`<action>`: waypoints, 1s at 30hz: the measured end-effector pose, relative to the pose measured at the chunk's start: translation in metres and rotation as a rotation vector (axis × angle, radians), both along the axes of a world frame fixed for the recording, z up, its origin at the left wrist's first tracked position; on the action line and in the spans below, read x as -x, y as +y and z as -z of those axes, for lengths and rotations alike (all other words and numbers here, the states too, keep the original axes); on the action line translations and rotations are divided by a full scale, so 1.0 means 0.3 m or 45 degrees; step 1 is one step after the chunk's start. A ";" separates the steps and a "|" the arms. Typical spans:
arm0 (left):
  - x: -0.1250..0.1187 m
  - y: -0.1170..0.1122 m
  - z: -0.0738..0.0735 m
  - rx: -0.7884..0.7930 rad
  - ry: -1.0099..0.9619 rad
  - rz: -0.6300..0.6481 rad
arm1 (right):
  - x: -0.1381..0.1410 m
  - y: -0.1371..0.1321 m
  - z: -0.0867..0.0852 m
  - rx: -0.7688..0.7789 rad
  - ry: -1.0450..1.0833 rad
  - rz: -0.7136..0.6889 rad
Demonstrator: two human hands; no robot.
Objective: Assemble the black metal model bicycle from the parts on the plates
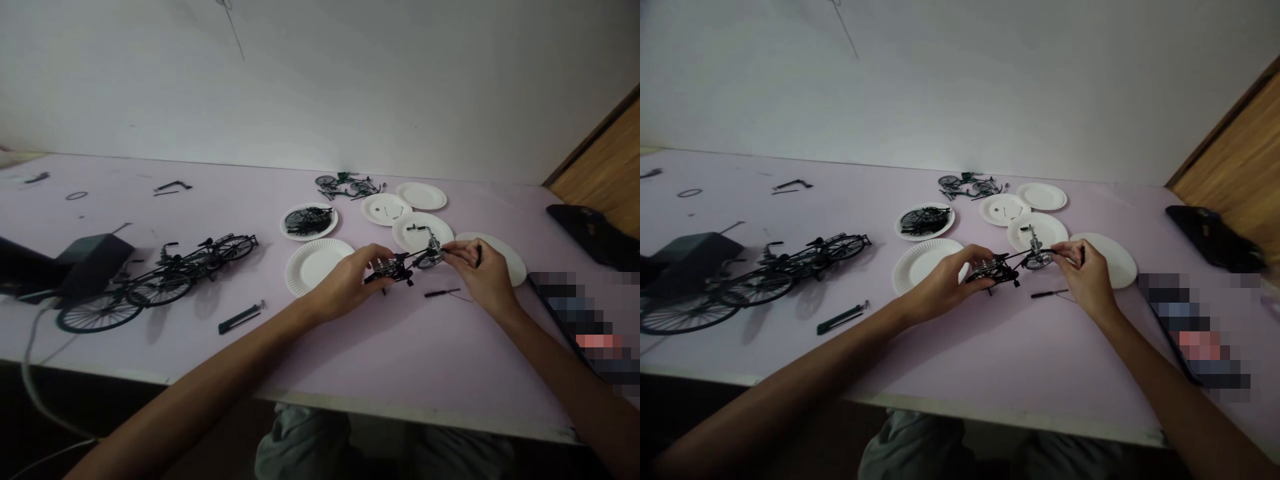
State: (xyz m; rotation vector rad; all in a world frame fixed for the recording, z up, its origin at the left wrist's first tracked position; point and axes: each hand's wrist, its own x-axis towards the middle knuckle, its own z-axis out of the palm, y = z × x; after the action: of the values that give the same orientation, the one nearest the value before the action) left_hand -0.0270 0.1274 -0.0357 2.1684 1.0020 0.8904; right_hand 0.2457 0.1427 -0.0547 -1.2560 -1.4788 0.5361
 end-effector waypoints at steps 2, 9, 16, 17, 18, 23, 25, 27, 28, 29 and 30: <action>0.001 -0.002 0.003 -0.005 0.005 0.024 | -0.006 0.009 0.009 0.032 0.012 -0.011; -0.002 -0.009 -0.001 -0.032 0.040 0.028 | 0.020 -0.008 0.003 0.028 -0.095 -0.023; -0.004 -0.017 -0.002 -0.048 0.072 0.012 | 0.005 -0.054 -0.059 0.010 -0.103 -0.104; -0.004 -0.019 -0.001 -0.045 0.074 0.018 | -0.004 -0.057 -0.063 0.053 -0.031 -0.203; -0.005 -0.022 -0.001 -0.034 0.078 0.024 | -0.011 -0.059 -0.065 0.108 0.046 -0.303; -0.015 -0.037 -0.009 0.033 0.083 0.045 | -0.008 -0.062 -0.047 0.292 0.174 -0.473; -0.020 -0.041 -0.012 0.043 0.071 0.059 | 0.007 -0.062 -0.040 0.302 0.194 -0.438; -0.023 -0.043 -0.014 0.045 0.070 0.067 | 0.022 -0.063 -0.036 0.305 0.223 -0.400; -0.023 -0.044 -0.015 0.044 0.072 0.067 | 0.029 -0.064 -0.035 0.305 0.237 -0.390; -0.022 -0.045 -0.017 0.042 0.078 0.065 | 0.033 -0.065 -0.034 0.301 0.245 -0.383; -0.020 -0.045 -0.020 0.035 0.091 0.065 | 0.036 -0.065 -0.032 0.288 0.241 -0.375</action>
State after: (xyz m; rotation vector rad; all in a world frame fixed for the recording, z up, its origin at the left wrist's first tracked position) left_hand -0.0211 0.1138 -0.0297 2.2062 0.9831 0.7757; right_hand 0.2349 0.1233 -0.0450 -1.1273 -1.4790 1.0146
